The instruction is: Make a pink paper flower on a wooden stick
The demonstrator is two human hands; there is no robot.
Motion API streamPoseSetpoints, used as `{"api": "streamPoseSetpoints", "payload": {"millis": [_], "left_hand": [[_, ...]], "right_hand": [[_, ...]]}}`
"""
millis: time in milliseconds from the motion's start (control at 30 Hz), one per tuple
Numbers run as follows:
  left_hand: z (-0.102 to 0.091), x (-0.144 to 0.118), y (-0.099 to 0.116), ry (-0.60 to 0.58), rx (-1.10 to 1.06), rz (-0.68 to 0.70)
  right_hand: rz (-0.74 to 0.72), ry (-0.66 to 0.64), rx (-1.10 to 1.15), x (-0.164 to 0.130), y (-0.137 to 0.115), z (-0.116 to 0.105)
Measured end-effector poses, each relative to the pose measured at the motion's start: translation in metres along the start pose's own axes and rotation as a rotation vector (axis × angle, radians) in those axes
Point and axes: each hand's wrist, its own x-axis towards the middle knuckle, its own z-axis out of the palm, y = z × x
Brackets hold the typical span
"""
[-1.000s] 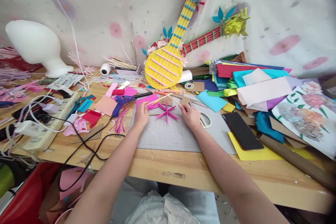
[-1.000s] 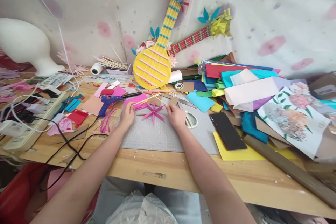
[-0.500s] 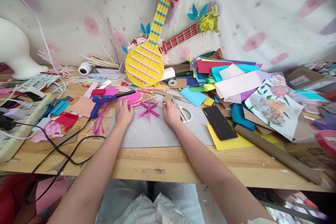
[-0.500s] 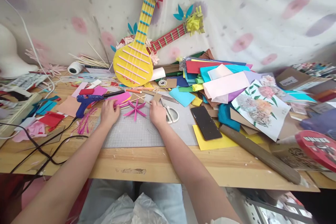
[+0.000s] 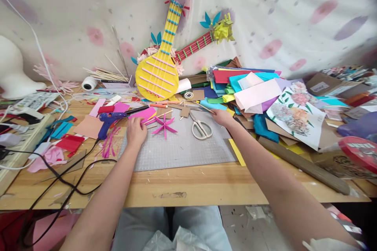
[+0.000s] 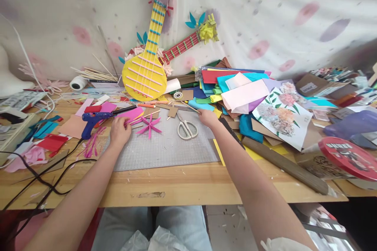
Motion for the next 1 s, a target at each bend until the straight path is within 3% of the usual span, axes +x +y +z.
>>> {"api": "streamPoseSetpoints", "payload": {"millis": [200, 333, 433, 533, 667, 1000], "left_hand": [[0.001, -0.001, -0.003, 0.016, -0.029, 0.006], [0.001, -0.001, -0.003, 0.004, -0.032, 0.002], [0.001, -0.001, -0.004, 0.008, -0.038, -0.002], [0.002, -0.001, -0.004, 0.013, -0.039, -0.002], [0.002, -0.002, -0.004, 0.008, -0.030, 0.008], [0.001, -0.002, -0.004, 0.003, -0.045, -0.013]], "right_hand": [[-0.006, 0.088, -0.055, 0.048, 0.007, -0.032], [-0.035, 0.052, -0.085, 0.073, 0.007, -0.055], [-0.053, -0.001, -0.200, 0.078, 0.003, -0.050], [-0.043, -0.039, -0.334, 0.075, -0.006, -0.029], [-0.022, 0.032, -0.438, 0.076, -0.014, -0.010], [0.005, 0.148, -0.400, 0.111, -0.009, -0.050]]}}
